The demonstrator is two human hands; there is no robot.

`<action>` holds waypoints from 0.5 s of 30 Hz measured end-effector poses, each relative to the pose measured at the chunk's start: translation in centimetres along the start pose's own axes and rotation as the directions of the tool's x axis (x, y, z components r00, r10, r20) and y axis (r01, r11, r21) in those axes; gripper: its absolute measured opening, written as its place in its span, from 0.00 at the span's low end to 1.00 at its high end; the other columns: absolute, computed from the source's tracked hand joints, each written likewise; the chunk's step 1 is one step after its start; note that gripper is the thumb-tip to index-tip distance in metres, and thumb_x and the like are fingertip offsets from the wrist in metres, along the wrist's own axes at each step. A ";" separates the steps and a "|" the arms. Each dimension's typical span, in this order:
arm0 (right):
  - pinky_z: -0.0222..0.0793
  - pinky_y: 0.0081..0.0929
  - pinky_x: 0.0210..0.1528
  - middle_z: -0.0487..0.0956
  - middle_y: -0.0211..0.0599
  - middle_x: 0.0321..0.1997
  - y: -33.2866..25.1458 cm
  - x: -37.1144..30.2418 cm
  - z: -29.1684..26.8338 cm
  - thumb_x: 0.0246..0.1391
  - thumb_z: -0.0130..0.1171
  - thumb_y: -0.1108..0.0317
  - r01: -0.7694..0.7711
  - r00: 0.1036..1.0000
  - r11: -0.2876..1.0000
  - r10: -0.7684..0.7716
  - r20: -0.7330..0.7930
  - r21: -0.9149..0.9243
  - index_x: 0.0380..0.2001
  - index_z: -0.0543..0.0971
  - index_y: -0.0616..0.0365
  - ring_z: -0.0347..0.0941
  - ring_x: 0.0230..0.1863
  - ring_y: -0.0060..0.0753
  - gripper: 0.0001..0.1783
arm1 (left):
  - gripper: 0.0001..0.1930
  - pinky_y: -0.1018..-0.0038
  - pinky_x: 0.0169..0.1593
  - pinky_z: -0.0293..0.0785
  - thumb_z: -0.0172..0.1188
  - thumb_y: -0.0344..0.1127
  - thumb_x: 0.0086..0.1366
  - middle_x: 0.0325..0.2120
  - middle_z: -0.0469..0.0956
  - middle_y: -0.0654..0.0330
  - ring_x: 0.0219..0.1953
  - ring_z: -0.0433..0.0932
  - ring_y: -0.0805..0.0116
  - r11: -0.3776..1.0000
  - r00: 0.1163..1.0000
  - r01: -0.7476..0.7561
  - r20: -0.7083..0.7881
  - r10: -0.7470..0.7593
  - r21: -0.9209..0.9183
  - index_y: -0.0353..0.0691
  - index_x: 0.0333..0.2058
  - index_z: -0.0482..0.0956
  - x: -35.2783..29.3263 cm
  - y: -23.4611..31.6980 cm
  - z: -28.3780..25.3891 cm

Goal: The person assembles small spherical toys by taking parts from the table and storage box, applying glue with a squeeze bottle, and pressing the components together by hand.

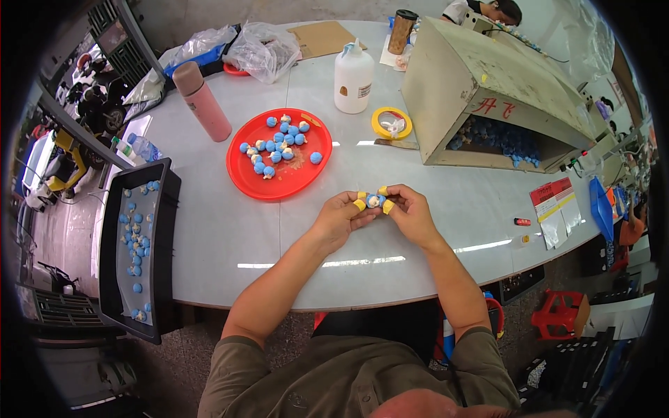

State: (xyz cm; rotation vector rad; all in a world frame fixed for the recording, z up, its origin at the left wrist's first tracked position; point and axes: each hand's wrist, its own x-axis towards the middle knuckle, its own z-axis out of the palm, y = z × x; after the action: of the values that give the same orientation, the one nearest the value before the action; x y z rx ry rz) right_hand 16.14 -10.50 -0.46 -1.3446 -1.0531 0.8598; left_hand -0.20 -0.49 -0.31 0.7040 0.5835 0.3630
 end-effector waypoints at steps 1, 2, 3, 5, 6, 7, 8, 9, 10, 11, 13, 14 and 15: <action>0.71 0.20 0.44 0.78 0.34 0.41 0.1 0.0 0.0 0.53 0.56 0.80 0.000 1.000 1.000 0.000 -0.001 0.001 0.41 0.75 0.66 0.74 0.41 0.22 0.11 | 0.13 0.73 0.49 0.77 0.49 0.27 0.68 0.45 0.75 0.53 0.46 0.79 0.63 1.000 1.000 0.001 -0.008 -0.001 0.022 0.33 0.50 0.66 0.0 0.0 0.1; 0.71 0.19 0.43 0.78 0.34 0.40 0.1 0.0 0.0 0.53 0.57 0.80 0.029 1.000 1.000 -0.029 0.001 0.010 0.42 0.75 0.66 0.74 0.40 0.22 0.12 | 0.13 0.73 0.49 0.77 0.49 0.27 0.68 0.45 0.75 0.53 0.46 0.79 0.63 1.000 1.000 0.003 -0.008 -0.002 0.022 0.33 0.50 0.66 0.0 -0.1 0.1; 0.70 0.19 0.42 0.78 0.34 0.40 0.2 0.0 0.0 0.52 0.57 0.80 0.058 0.998 0.998 -0.058 0.003 0.020 0.42 0.75 0.66 0.73 0.38 0.21 0.12 | 0.13 0.74 0.49 0.76 0.49 0.27 0.68 0.45 0.75 0.53 0.46 0.78 0.64 1.000 1.000 0.009 0.009 -0.009 0.004 0.32 0.50 0.66 0.1 -0.2 0.1; 0.69 0.19 0.40 0.78 0.33 0.39 -0.1 -0.1 0.2 0.51 0.58 0.79 0.122 0.993 0.990 -0.122 0.003 -0.073 0.41 0.75 0.65 0.72 0.37 0.20 0.12 | 0.14 0.75 0.50 0.76 0.49 0.26 0.68 0.45 0.75 0.53 0.45 0.78 0.66 1.000 1.000 0.017 0.022 -0.016 -0.017 0.32 0.51 0.66 0.2 -0.6 0.0; 0.69 0.18 0.38 0.78 0.33 0.38 -0.4 -0.1 0.3 0.51 0.59 0.79 0.185 0.982 0.969 -0.186 0.009 -0.164 0.41 0.75 0.65 0.71 0.35 0.19 0.13 | 0.14 0.75 0.50 0.76 0.49 0.26 0.68 0.45 0.74 0.53 0.45 0.77 0.67 0.999 0.999 0.018 0.044 -0.017 -0.032 0.31 0.51 0.67 0.2 -0.9 -0.1; 0.69 0.18 0.38 0.78 0.33 0.38 -0.8 -0.2 0.4 0.51 0.59 0.79 0.182 0.983 0.970 -0.183 0.013 -0.163 0.41 0.75 0.65 0.71 0.35 0.19 0.13 | 0.14 0.76 0.51 0.76 0.49 0.26 0.68 0.45 0.74 0.54 0.45 0.77 0.68 0.999 0.998 0.020 0.066 -0.016 -0.049 0.30 0.51 0.67 0.3 -1.1 -0.1; 0.68 0.18 0.37 0.78 0.32 0.37 -1.3 -0.3 0.4 0.50 0.60 0.79 0.148 0.988 0.972 -0.151 -0.006 -0.183 0.41 0.76 0.64 0.70 0.34 0.19 0.13 | 0.14 0.76 0.51 0.76 0.49 0.26 0.68 0.45 0.74 0.54 0.45 0.77 0.68 0.998 0.998 0.020 0.063 -0.016 -0.053 0.30 0.51 0.67 0.3 -1.1 -0.1; 0.67 0.19 0.36 0.78 0.32 0.37 -1.6 -0.4 0.5 0.49 0.60 0.79 0.112 0.993 0.973 -0.119 -0.025 -0.203 0.40 0.76 0.63 0.69 0.32 0.19 0.13 | 0.14 0.75 0.52 0.76 0.50 0.26 0.68 0.46 0.74 0.54 0.47 0.76 0.67 0.998 0.998 0.017 0.069 -0.014 -0.053 0.31 0.52 0.67 0.3 -1.1 -0.1; 0.67 0.19 0.36 0.78 0.32 0.37 -1.6 -0.4 0.3 0.49 0.60 0.79 0.108 0.993 0.973 -0.115 -0.020 -0.203 0.40 0.76 0.63 0.69 0.32 0.19 0.13 | 0.15 0.74 0.54 0.75 0.51 0.26 0.68 0.47 0.73 0.54 0.48 0.75 0.67 0.998 0.997 0.015 0.075 -0.011 -0.054 0.32 0.52 0.67 0.3 -1.2 -0.2; 0.67 0.19 0.36 0.78 0.33 0.37 -1.5 -0.4 0.1 0.48 0.60 0.79 0.157 0.987 0.954 -0.164 -0.004 -0.253 0.39 0.77 0.62 0.70 0.33 0.21 0.13 | 0.15 0.74 0.54 0.75 0.51 0.26 0.68 0.47 0.73 0.54 0.48 0.75 0.67 0.998 0.997 0.015 0.070 -0.010 -0.061 0.32 0.52 0.67 0.4 -1.3 -0.1; 0.68 0.20 0.36 0.78 0.34 0.37 -1.9 -0.4 -0.2 0.47 0.60 0.79 0.203 0.978 0.931 -0.206 0.021 -0.302 0.39 0.77 0.62 0.71 0.33 0.23 0.13 | 0.15 0.72 0.55 0.75 0.52 0.27 0.67 0.47 0.73 0.54 0.48 0.75 0.66 1.000 0.998 0.003 0.069 -0.002 -0.013 0.32 0.51 0.68 0.4 -1.5 0.1; 0.69 0.22 0.36 0.78 0.36 0.37 -2.6 -0.4 -0.2 0.46 0.60 0.80 0.213 0.976 0.905 -0.213 0.042 -0.368 0.38 0.77 0.63 0.72 0.33 0.26 0.13 | 0.15 0.72 0.55 0.75 0.52 0.27 0.67 0.47 0.73 0.54 0.48 0.75 0.66 1.000 0.998 0.001 0.060 0.000 -0.021 0.32 0.51 0.68 0.4 -1.5 0.2; 0.69 0.24 0.37 0.78 0.37 0.37 -3.4 -0.5 -0.1 0.44 0.59 0.81 0.223 0.974 0.874 -0.219 0.061 -0.432 0.38 0.77 0.63 0.73 0.34 0.29 0.13 | 0.15 0.72 0.55 0.74 0.52 0.27 0.67 0.47 0.73 0.54 0.49 0.75 0.65 1.000 0.998 -0.008 0.062 0.009 -0.013 0.32 0.51 0.68 0.3 -1.5 0.3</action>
State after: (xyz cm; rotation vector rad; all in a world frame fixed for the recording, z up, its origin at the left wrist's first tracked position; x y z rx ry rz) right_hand 15.74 -11.21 2.89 -1.5490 -1.4371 0.4705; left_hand 0.38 -1.53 -1.26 0.7028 0.5189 0.3514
